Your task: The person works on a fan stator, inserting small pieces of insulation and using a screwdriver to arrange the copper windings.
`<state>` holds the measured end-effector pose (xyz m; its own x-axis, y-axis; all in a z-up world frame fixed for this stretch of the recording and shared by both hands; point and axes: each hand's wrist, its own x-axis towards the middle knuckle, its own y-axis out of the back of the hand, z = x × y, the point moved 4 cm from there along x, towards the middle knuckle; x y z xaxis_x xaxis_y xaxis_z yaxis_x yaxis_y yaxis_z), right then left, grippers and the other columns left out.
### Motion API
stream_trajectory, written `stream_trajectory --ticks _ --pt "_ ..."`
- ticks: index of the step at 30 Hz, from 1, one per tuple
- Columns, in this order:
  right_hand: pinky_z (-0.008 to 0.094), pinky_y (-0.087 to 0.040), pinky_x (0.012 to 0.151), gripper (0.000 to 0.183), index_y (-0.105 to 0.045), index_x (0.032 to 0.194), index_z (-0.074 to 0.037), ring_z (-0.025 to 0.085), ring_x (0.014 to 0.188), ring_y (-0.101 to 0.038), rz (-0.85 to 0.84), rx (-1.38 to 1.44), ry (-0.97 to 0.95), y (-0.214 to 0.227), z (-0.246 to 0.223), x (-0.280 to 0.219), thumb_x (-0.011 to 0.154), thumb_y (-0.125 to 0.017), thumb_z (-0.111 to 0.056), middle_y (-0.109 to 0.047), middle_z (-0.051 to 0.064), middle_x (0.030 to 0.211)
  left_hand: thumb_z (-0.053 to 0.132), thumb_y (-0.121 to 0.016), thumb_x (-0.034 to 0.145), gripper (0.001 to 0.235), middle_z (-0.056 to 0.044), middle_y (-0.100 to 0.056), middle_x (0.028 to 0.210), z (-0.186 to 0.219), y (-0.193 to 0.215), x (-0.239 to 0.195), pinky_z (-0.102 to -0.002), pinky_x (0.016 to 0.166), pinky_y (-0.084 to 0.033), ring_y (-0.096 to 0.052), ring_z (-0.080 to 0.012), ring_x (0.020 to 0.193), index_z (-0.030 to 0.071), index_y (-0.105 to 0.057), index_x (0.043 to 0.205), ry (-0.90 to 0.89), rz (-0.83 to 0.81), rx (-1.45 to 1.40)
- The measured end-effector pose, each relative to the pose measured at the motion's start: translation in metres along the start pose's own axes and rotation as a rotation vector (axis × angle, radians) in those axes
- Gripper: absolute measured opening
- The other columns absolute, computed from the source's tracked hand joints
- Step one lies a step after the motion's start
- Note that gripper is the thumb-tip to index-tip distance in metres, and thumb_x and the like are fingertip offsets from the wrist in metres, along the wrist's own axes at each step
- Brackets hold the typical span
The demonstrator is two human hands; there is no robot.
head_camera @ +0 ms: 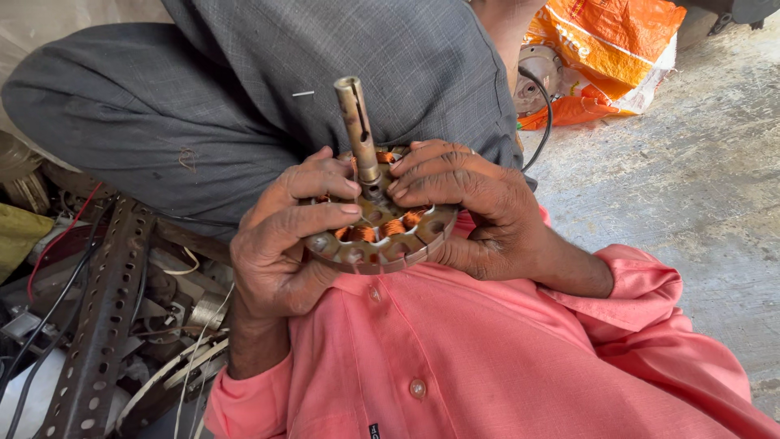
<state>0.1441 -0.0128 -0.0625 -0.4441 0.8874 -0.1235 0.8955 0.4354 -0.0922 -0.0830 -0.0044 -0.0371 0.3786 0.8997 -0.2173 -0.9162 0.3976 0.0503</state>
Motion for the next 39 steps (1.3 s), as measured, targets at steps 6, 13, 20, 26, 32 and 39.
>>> stream_trajectory --ticks 6,13,20,26,32,39 --pt "0.047 -0.052 0.113 0.038 -0.068 0.118 -0.003 0.031 0.126 -0.07 0.108 -0.109 0.078 -0.004 -0.001 0.001 0.091 -0.083 -0.026 -0.072 0.012 0.12 0.025 -0.082 0.091 0.033 -0.01 -0.072 0.114 -0.01 0.003 0.0 -0.046 0.118 -0.044 -0.068 -0.0279 0.123 0.007 -0.072 0.117 -0.013 0.021 -0.05" --pt "0.047 -0.053 0.113 0.037 -0.069 0.118 -0.003 0.03 0.123 -0.071 0.145 -0.122 0.099 -0.009 0.002 0.0 0.092 -0.082 -0.026 -0.072 0.012 0.118 0.028 -0.082 0.091 0.035 -0.01 -0.072 0.114 -0.016 0.004 -0.003 -0.046 0.118 -0.044 -0.068 -0.0272 0.122 0.008 -0.072 0.116 -0.021 0.03 -0.079" --pt "0.05 -0.054 0.11 0.031 -0.067 0.113 0.002 0.033 0.117 -0.071 0.156 -0.201 0.169 -0.011 -0.002 0.003 0.095 -0.077 -0.021 -0.071 0.016 0.115 0.028 -0.082 0.091 0.034 -0.01 -0.072 0.114 -0.015 0.005 -0.002 -0.047 0.12 -0.046 -0.068 -0.0277 0.122 0.008 -0.071 0.116 -0.01 0.02 -0.076" --pt "0.05 -0.057 0.105 0.032 -0.066 0.112 0.005 0.035 0.11 -0.073 0.184 -0.277 0.235 -0.015 -0.008 0.006 0.094 -0.076 -0.02 -0.07 0.019 0.111 0.029 -0.082 0.091 0.035 -0.01 -0.072 0.113 -0.017 0.007 -0.005 -0.048 0.12 -0.047 -0.069 -0.0276 0.119 0.007 -0.071 0.116 0.007 0.019 -0.091" --pt "0.048 -0.056 0.106 0.043 -0.063 0.122 0.003 0.035 0.119 -0.071 0.142 -0.304 0.192 -0.015 -0.003 0.005 0.094 -0.081 -0.025 -0.069 0.018 0.12 0.027 -0.082 0.091 0.033 -0.011 -0.072 0.116 -0.029 0.009 -0.009 -0.047 0.121 -0.044 -0.069 -0.0271 0.117 0.007 -0.071 0.114 -0.002 0.017 -0.196" --pt "0.051 -0.047 0.115 0.085 -0.056 0.135 0.0 0.04 0.138 -0.058 0.038 -0.151 0.181 -0.012 0.0 0.002 0.078 -0.082 -0.057 -0.062 0.019 0.134 0.022 -0.082 0.092 0.031 -0.01 -0.072 0.114 -0.006 0.007 -0.003 -0.042 0.117 -0.046 -0.07 -0.025 0.115 0.007 -0.07 0.115 0.021 0.043 -0.097"
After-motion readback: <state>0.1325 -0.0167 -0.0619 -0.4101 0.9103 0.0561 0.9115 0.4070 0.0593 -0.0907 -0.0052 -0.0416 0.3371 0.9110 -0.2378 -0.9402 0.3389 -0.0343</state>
